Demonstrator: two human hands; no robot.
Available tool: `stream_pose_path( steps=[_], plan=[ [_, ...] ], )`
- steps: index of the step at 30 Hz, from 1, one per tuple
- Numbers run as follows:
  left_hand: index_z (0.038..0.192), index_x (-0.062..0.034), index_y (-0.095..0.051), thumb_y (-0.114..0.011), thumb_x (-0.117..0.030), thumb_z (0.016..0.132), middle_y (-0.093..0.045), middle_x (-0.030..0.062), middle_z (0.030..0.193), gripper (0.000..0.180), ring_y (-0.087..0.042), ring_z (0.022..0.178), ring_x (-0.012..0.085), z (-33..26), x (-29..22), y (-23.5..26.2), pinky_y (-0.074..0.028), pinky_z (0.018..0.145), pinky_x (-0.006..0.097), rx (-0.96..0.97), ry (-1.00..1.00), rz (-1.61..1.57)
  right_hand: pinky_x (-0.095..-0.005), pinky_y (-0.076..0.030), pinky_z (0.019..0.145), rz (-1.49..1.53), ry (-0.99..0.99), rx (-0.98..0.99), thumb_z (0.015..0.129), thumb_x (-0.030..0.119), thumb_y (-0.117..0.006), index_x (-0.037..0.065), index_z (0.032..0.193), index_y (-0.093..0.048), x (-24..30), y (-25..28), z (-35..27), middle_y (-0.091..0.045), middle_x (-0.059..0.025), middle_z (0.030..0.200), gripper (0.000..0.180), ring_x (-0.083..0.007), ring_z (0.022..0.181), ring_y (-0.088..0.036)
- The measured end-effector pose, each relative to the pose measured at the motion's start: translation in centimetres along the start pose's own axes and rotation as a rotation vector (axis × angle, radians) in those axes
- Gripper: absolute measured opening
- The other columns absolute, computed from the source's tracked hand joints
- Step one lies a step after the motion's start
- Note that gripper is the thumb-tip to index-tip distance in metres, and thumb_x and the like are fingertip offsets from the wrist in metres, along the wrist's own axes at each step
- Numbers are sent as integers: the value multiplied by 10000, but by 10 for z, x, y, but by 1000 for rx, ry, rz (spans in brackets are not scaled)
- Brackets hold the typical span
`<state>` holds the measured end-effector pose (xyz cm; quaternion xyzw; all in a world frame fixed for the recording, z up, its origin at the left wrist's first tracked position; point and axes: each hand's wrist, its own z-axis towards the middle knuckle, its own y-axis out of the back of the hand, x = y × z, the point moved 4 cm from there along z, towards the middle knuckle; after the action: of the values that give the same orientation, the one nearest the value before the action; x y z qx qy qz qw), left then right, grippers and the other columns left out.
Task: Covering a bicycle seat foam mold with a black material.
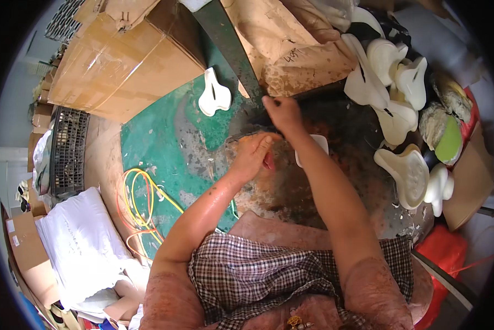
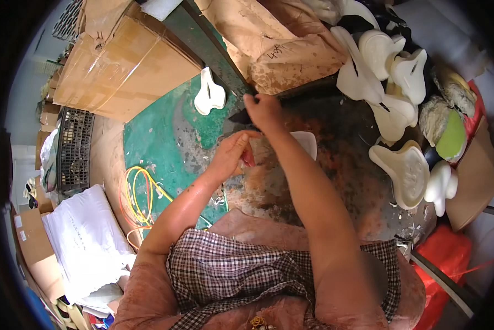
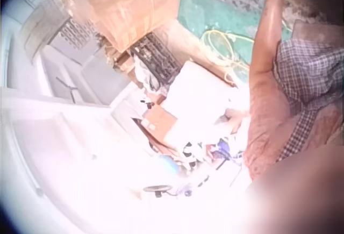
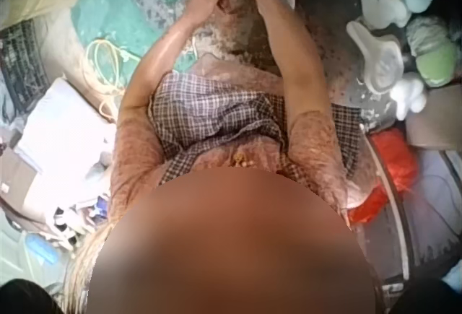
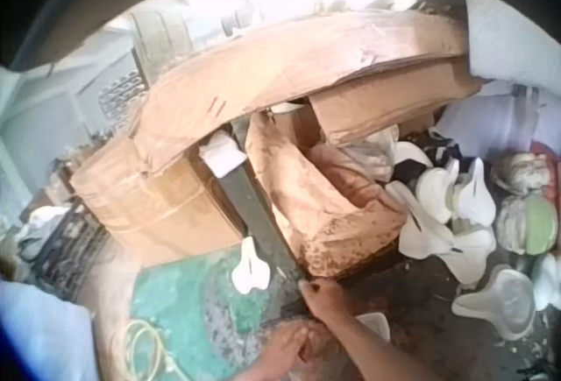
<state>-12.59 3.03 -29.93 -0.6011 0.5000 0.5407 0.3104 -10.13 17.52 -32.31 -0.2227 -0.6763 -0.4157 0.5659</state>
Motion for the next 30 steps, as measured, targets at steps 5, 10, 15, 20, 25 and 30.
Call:
stream_pose_path(
  steps=[5, 10, 15, 20, 25, 30],
  plan=[
    [1160, -52, -481, -486, -283, 943, -544, 114, 1066, 317, -543, 992, 160, -2, 34, -5, -467, 825, 296, -406, -75, -367, -408, -433, 771, 267, 387, -43, 855, 231, -571, 28, 937, -618, 31, -29, -65, -608, -162, 888, 224, -348, 843, -560],
    [1267, -65, -410, -473, -305, 913, -471, 131, 1233, 432, -478, 1124, 254, 4, 42, 9, -412, 941, 357, -259, 114, -901, -420, -423, 777, 143, 231, -192, 846, 171, -562, 21, 901, -565, 40, -53, -104, -546, -169, 887, 160, -339, 908, -530],
    [1365, -53, -336, -409, -343, 909, -415, 154, 1357, 545, -457, 1169, 339, 10, 44, 25, -390, 980, 415, 155, -12, -1233, -463, -460, 634, -140, 507, -89, 776, 201, -622, 64, 733, -515, 68, -47, -120, -510, -118, 756, 179, -325, 751, -563],
    [1353, 34, -303, -404, -468, 849, -359, 205, 1384, 719, -322, 1293, 366, 6, -5, 5, -250, 1088, 435, 7, 54, -1245, -464, -484, 613, -308, 344, -203, 761, 296, -596, 67, 676, -614, 41, -20, -52, -617, -156, 703, 245, -349, 650, -602],
    [1380, 61, -239, -371, -679, 815, -249, 232, 1443, 940, -292, 1305, 351, 0, -42, -7, -200, 1102, 458, 165, 81, -1409, -431, -500, 649, -468, -73, -233, 790, 417, -580, 65, 789, -687, -19, 64, 18, -666, -152, 758, 368, -331, 702, -644],
    [1395, 21, -242, -359, -770, 764, -235, 223, 1453, 1018, -319, 1276, 356, 6, -31, 16, -223, 1087, 445, -48, -48, -1422, -323, -480, 718, 514, -438, 88, 768, 525, -658, -65, 933, -634, 3, 28, -52, -658, -91, 899, 612, -174, 822, -613]
  ],
)
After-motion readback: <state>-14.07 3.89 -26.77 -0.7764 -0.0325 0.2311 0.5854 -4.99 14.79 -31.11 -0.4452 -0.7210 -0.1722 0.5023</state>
